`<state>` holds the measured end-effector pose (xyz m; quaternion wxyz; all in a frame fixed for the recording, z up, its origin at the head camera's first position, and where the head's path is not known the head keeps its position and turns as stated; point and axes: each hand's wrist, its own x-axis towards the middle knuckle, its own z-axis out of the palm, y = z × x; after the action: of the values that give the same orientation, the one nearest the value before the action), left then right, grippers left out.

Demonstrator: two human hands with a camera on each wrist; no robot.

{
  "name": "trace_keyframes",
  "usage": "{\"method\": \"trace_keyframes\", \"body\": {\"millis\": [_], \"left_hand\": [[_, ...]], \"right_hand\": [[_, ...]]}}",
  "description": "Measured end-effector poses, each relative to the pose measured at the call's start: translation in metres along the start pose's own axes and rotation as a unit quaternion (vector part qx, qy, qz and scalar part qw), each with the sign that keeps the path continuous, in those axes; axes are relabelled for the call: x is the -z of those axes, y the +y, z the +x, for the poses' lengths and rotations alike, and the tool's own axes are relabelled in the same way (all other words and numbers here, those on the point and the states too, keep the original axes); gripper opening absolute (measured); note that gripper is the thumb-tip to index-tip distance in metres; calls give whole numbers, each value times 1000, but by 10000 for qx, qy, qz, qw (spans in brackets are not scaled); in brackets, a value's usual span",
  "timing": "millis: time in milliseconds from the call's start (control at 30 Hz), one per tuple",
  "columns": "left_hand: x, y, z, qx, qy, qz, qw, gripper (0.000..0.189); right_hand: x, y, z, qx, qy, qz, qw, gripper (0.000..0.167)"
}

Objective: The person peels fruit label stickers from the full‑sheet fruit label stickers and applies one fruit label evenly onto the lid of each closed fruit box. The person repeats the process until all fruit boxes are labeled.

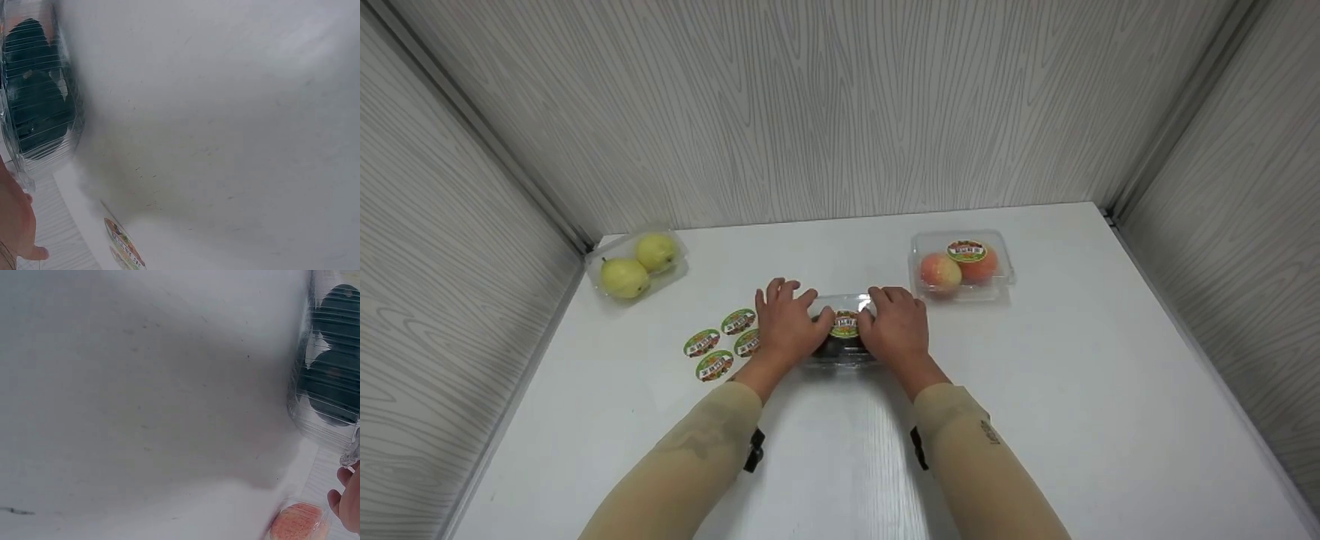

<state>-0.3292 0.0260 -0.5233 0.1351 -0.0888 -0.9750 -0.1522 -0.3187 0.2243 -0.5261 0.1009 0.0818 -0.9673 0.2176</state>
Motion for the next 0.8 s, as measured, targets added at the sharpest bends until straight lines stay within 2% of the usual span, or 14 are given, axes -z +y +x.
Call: {"method": "trace_keyframes", "body": {"millis": [133, 333, 567, 800], "left_hand": [[3, -1, -1, -9, -68, -162, 9998, 56], [14, -2, -2, 6, 106, -588, 9982, 62], [10, -7, -10, -55, -256, -302, 9992, 71], [4, -9, -15, 17, -67, -248, 9997, 74]], "right_hand": [[0, 1, -1, -87, -20, 278, 9996, 56], [10, 1, -2, -210, -94, 508, 9984, 65], [9, 1, -9, -235, -430, 284, 9984, 70], [3, 0, -13, -97, -47, 121, 9999, 70]]}}
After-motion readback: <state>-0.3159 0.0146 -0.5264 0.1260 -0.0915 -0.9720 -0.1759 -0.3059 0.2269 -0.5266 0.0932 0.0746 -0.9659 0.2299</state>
